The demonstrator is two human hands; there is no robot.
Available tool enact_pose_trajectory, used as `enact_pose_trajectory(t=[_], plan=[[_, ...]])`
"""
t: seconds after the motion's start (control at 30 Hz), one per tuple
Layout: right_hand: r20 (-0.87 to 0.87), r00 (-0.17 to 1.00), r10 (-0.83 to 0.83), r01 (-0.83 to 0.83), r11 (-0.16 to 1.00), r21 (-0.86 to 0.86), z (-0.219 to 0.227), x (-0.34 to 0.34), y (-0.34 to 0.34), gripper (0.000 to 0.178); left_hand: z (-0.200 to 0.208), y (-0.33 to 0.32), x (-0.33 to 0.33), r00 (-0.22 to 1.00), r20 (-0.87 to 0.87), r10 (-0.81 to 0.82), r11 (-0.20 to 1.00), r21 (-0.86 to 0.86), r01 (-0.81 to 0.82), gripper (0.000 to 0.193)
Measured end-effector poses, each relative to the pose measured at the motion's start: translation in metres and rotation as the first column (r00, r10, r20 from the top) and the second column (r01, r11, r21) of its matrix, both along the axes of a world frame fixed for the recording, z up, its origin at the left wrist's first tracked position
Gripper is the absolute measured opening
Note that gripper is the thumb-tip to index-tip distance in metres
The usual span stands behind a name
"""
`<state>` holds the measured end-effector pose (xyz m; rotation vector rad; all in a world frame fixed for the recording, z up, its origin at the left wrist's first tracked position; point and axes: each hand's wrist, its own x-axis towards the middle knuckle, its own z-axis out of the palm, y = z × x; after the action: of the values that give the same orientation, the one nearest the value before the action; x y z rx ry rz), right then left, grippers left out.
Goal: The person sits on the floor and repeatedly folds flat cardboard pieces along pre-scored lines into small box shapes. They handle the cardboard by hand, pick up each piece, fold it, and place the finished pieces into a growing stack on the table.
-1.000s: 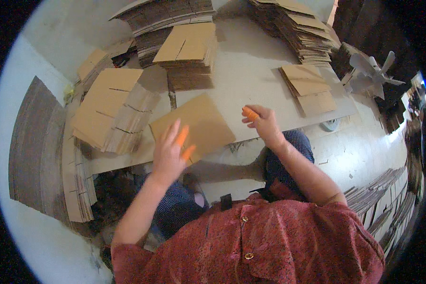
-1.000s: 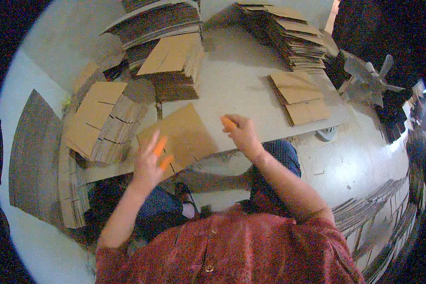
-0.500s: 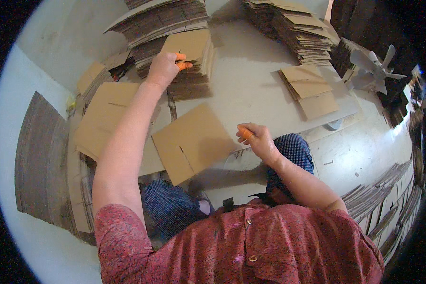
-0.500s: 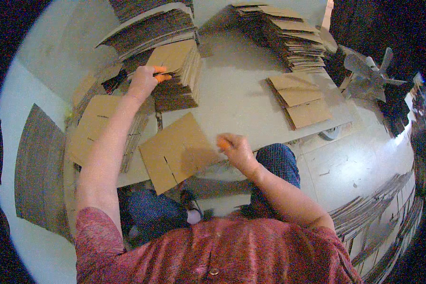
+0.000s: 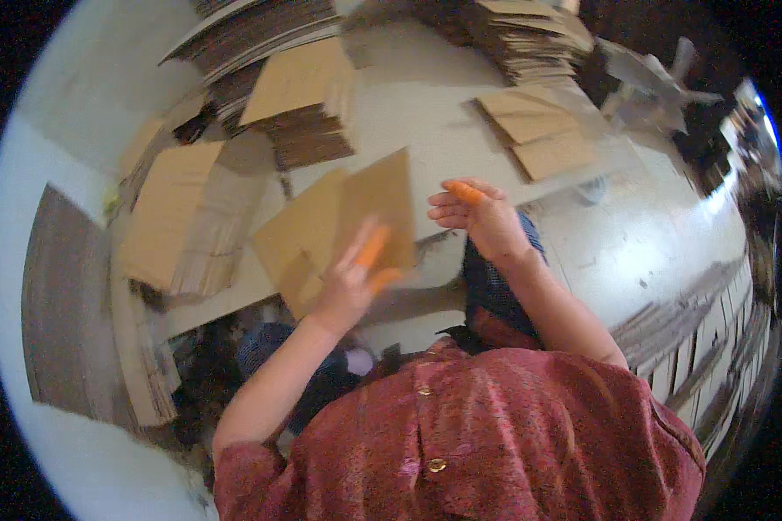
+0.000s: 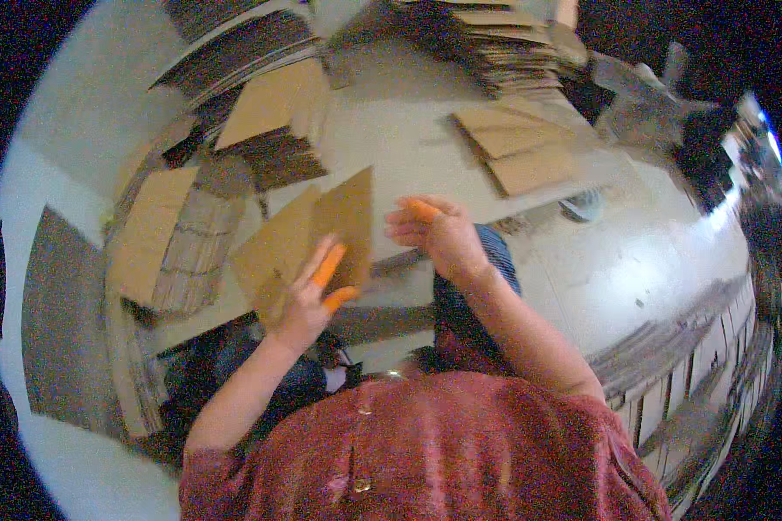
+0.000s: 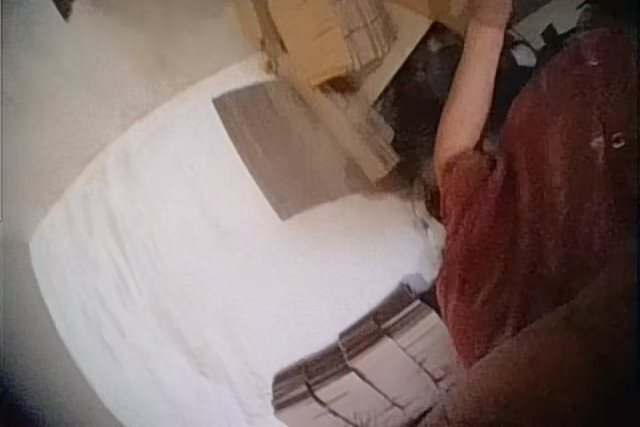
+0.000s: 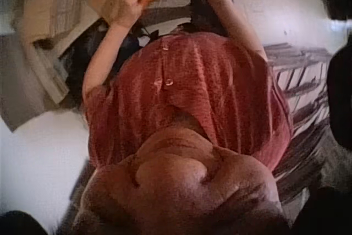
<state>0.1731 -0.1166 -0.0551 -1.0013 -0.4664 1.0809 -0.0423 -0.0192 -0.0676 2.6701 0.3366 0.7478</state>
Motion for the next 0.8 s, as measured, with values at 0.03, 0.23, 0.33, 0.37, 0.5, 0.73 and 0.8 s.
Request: enact_pose_trajectory(t=[0.03, 0.23, 0.33, 0.37, 0.5, 0.73, 0.8], plan=[[0.014, 0.998, -0.055, 0.055, 0.998, -0.023, -0.009, -0.001, -0.005, 0.03, -0.022, 0.007, -0.013, 0.997, -0.052, 0.06, 0.998, -0.026, -0.062, 0.054], [0.029, 0.998, -0.05, 0.055, 0.967, -0.249, -0.03, -0.016, -0.004, 0.038, -0.033, 0.01, -0.012, 0.91, -0.28, 0.305, 0.924, 0.317, -0.212, 0.046], [-0.037, 0.998, 0.055, -0.063, 0.96, -0.275, -0.059, -0.017, 0.0, 0.044, -0.041, 0.02, -0.013, 0.927, -0.271, 0.259, 0.956, 0.212, -0.206, 0.04], [-0.09, 0.996, 0.016, -0.04, 0.96, -0.277, -0.045, -0.025, -0.003, 0.047, -0.04, 0.022, -0.013, 0.933, -0.265, 0.242, 0.967, 0.147, -0.209, 0.037], [-0.15, 0.979, 0.141, -0.183, 0.93, -0.319, -0.035, -0.023, 0.0, 0.056, -0.032, 0.021, -0.016, 0.97, -0.127, 0.207, 0.976, 0.094, -0.196, 0.036], [0.606, 0.788, 0.108, -0.148, 0.989, 0.016, -0.038, -0.009, -0.018, 0.033, -0.01, -0.026, -0.022, 0.994, 0.022, -0.109, 0.979, 0.174, 0.104, 0.043], [0.869, 0.494, 0.04, 0.071, 0.994, -0.086, -0.031, -0.004, -0.027, 0.027, -0.011, -0.035, -0.025, 0.997, 0.04, 0.065, 0.982, 0.176, -0.071, 0.049]])
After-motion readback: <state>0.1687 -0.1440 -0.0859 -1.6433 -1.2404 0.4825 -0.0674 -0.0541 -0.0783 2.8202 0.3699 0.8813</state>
